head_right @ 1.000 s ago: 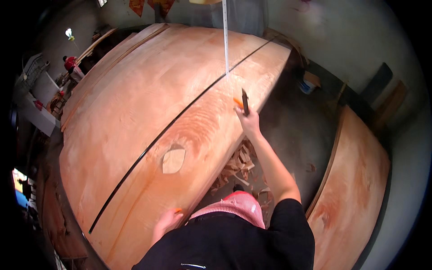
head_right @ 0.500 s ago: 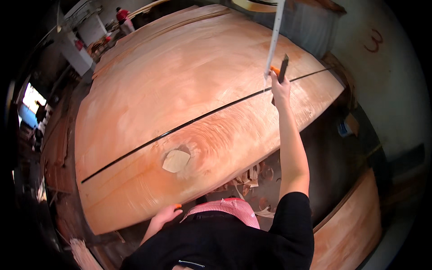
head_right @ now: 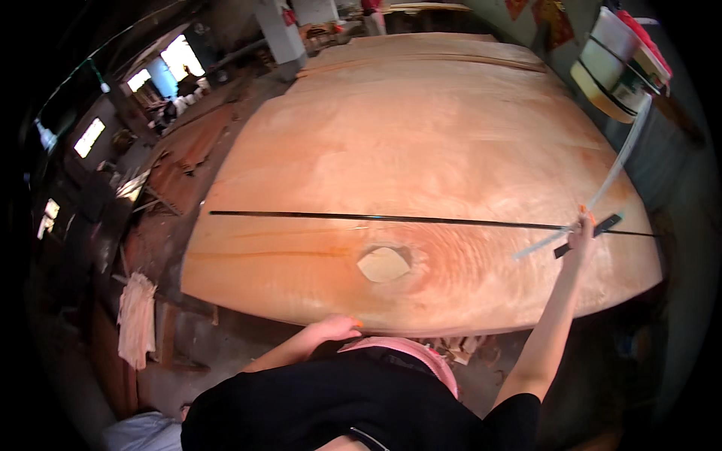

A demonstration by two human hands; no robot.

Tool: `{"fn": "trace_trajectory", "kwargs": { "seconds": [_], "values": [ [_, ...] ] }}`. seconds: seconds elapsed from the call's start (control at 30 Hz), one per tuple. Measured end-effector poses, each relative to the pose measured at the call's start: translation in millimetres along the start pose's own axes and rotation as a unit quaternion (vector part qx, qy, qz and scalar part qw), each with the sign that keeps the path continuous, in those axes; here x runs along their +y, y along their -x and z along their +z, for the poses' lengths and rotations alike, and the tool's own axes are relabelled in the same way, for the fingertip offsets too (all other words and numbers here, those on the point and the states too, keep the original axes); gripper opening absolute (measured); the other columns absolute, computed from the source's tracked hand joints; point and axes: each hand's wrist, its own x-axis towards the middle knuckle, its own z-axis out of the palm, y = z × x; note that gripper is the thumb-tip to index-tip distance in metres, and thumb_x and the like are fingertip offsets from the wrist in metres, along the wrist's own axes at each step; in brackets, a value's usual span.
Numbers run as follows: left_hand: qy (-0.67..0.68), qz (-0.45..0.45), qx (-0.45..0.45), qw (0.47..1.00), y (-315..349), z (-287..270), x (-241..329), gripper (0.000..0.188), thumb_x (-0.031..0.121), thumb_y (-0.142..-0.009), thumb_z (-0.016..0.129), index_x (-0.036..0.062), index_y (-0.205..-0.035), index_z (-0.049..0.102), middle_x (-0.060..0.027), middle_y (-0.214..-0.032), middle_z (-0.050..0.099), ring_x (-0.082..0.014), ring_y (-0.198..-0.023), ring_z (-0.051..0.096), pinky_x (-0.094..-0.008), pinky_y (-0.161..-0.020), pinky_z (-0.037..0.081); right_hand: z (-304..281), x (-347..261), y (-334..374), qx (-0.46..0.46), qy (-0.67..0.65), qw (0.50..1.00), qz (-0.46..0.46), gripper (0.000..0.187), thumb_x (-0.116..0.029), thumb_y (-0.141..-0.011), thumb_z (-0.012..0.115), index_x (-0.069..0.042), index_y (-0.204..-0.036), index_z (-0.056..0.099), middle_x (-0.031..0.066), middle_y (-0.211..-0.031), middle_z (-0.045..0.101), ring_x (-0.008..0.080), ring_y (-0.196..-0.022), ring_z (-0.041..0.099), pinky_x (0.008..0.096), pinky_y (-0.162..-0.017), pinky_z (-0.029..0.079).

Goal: The person uses a template and a utility knife to cut shapes from thin wood veneer sheets on a large workbench. They repeatedly position the template, trace the outline, and cut along the lines, then remove the cut pieces and apply a liquid finish with a brush to the veneer surface.

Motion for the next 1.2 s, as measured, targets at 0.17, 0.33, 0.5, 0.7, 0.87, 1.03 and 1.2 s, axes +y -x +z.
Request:
{"fn": "trace_trajectory", "kwargs": {
  "seconds": [0.17, 0.33, 0.5, 0.7, 0.87, 1.03, 1.2],
  "values": [
    [0.010, -0.002, 0.001, 1.000, -4.9, -3.0, 4.2, 0.036, 0.037, -0.076, 0.052, 0.0118, -0.101, 0.056, -0.0126, -0.095, 0.058, -0.0297, -0.089, 0.054, -0.0398, -0.074, 0.044, -84.9, 129.9, -72.3, 0.107, -0.209, 0.966, 0.112, 0.021, -0.024, -0.083, 0.048, -0.007, -0.093, 0.056, -0.0025, -0.069, 0.054, 0.0057, -0.058, 0.049, 0.0191, -0.047, 0.039],
    [0.051, -0.038, 0.039, 0.997, 7.0, -1.0, -10.4, 0.035, 0.036, -0.078, 0.050, 0.0118, -0.101, 0.056, -0.0130, -0.091, 0.058, -0.0304, -0.086, 0.054, -0.0393, -0.071, 0.044, 23.2, 162.7, 57.7, 0.001, 0.090, 0.972, 0.219, 0.022, -0.029, -0.075, 0.061, -0.011, -0.069, 0.051, -0.0083, -0.045, 0.033, 0.0028, -0.034, 0.026, 0.0189, -0.031, 0.016],
    [0.226, -0.068, 0.178, 0.955, -17.2, -59.4, 24.3, 0.036, 0.034, -0.078, 0.052, 0.0124, -0.107, 0.052, -0.0123, -0.100, 0.055, -0.0274, -0.091, 0.053, -0.0341, -0.076, 0.043, 89.4, 158.4, 141.4, -0.227, 0.349, 0.908, 0.034, 0.021, -0.021, -0.075, 0.062, 0.000, -0.081, 0.061, -0.0062, -0.053, 0.046, 0.0044, -0.049, 0.039, 0.0221, -0.043, 0.029],
    [0.232, 0.104, 0.461, 0.850, -48.4, -97.3, 62.6, 0.044, 0.023, -0.073, 0.061, 0.0062, -0.111, 0.046, -0.0125, -0.112, 0.047, -0.0276, -0.102, 0.047, -0.0331, -0.082, 0.041, 137.0, 151.0, 211.7, -0.404, 0.322, 0.855, 0.042, 0.013, -0.013, -0.076, 0.061, -0.002, -0.080, 0.061, -0.0061, -0.053, 0.040, 0.0036, -0.047, 0.032, 0.0217, -0.041, 0.025],
    [0.358, 0.156, 0.430, 0.814, -54.3, -111.4, 71.1, 0.033, 0.012, -0.072, 0.063, 0.0025, -0.102, 0.053, -0.0117, -0.101, 0.055, -0.0218, -0.096, 0.053, -0.0290, -0.080, 0.042, 144.8, 147.2, 225.1, -0.424, 0.293, 0.857, 0.020, 0.011, -0.010, -0.077, 0.057, -0.001, -0.084, 0.060, -0.0059, -0.056, 0.043, 0.0032, -0.049, 0.035, 0.0203, -0.044, 0.028],
    [0.534, 0.133, 0.299, 0.780, -64.1, -91.0, 60.5, 0.022, 0.008, -0.079, 0.056, 0.0001, -0.099, 0.056, -0.0036, -0.093, 0.059, -0.0107, -0.088, 0.053, -0.0245, -0.079, 0.041, 142.4, 147.7, 225.0, -0.416, 0.299, 0.859, 0.014, 0.013, -0.005, -0.078, 0.053, 0.001, -0.087, 0.059, -0.0024, -0.067, 0.054, 0.0047, -0.059, 0.047, 0.0183, -0.053, 0.037],
    [0.653, 0.125, 0.152, 0.732, -63.0, -90.9, 58.8, 0.017, 0.011, -0.078, 0.058, -0.0019, -0.090, 0.058, -0.0027, -0.084, 0.060, -0.0068, -0.074, 0.053, -0.0220, -0.069, 0.043, 143.9, 160.1, 215.8, -0.383, 0.285, 0.876, -0.066, 0.018, -0.006, -0.076, 0.055, 0.000, -0.060, 0.049, -0.0011, -0.051, 0.037, 0.0067, -0.046, 0.033, 0.0243, -0.042, 0.026]
  ]
}}
